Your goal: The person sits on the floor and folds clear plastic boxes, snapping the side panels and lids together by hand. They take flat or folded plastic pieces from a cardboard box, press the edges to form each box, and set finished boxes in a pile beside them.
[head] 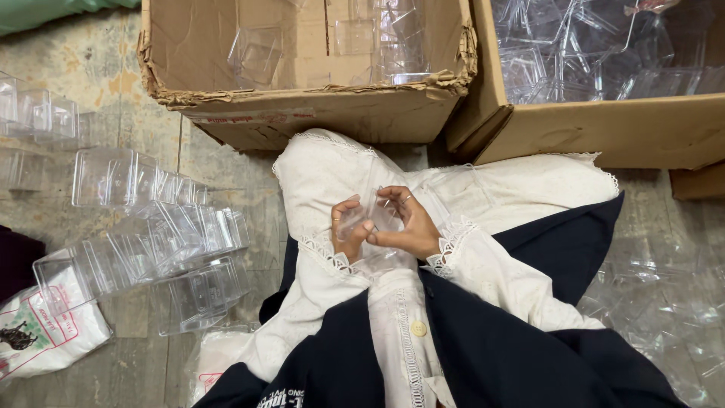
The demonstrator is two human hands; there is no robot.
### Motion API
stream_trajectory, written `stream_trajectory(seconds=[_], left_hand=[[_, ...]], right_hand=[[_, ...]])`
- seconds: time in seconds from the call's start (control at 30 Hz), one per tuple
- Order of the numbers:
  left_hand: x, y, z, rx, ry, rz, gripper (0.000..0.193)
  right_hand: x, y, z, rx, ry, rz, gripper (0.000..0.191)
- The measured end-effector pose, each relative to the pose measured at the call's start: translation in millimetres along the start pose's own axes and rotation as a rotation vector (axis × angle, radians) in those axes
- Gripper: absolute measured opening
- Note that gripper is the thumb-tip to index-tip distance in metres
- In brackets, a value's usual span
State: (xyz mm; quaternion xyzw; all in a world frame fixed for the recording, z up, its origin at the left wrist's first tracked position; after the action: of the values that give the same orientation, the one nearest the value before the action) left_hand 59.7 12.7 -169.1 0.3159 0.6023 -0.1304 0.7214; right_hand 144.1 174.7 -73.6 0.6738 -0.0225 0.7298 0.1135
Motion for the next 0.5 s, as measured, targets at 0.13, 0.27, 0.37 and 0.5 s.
stream_trajectory(seconds=[0.13,0.27,0.37,0.5], left_hand=[[4,0,-4,0.000,0.047,0.025,0.060],[-18,1,-18,0.062,0.159,0.136,0.054],[-36,3,-26,-0.017,0.057,0.258,0.061],[-53,13,-32,-0.030,0.065,0.160,0.062]], right_hand=[[11,2,-7,-0.046,0.012,0.074,0.087],[31,-3,-8,-0.052,0.035,0.331,0.094],[43,-6,-7,-0.093,-0.098,0.103,0.093],[43,-6,-9,-0.028,-0.053,0.121,0.093]])
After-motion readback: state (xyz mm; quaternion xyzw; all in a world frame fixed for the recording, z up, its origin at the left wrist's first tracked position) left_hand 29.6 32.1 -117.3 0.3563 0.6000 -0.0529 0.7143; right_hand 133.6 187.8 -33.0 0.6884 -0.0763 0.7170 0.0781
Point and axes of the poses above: each hand's wrist, its own z-axis away from the middle knuckle, its own y-axis out of the palm, x = y × z, the point moved 1 cm from there along -z, towards the middle knuckle, and after that the axes turned 3 degrees about x, right-handed, at the moved point
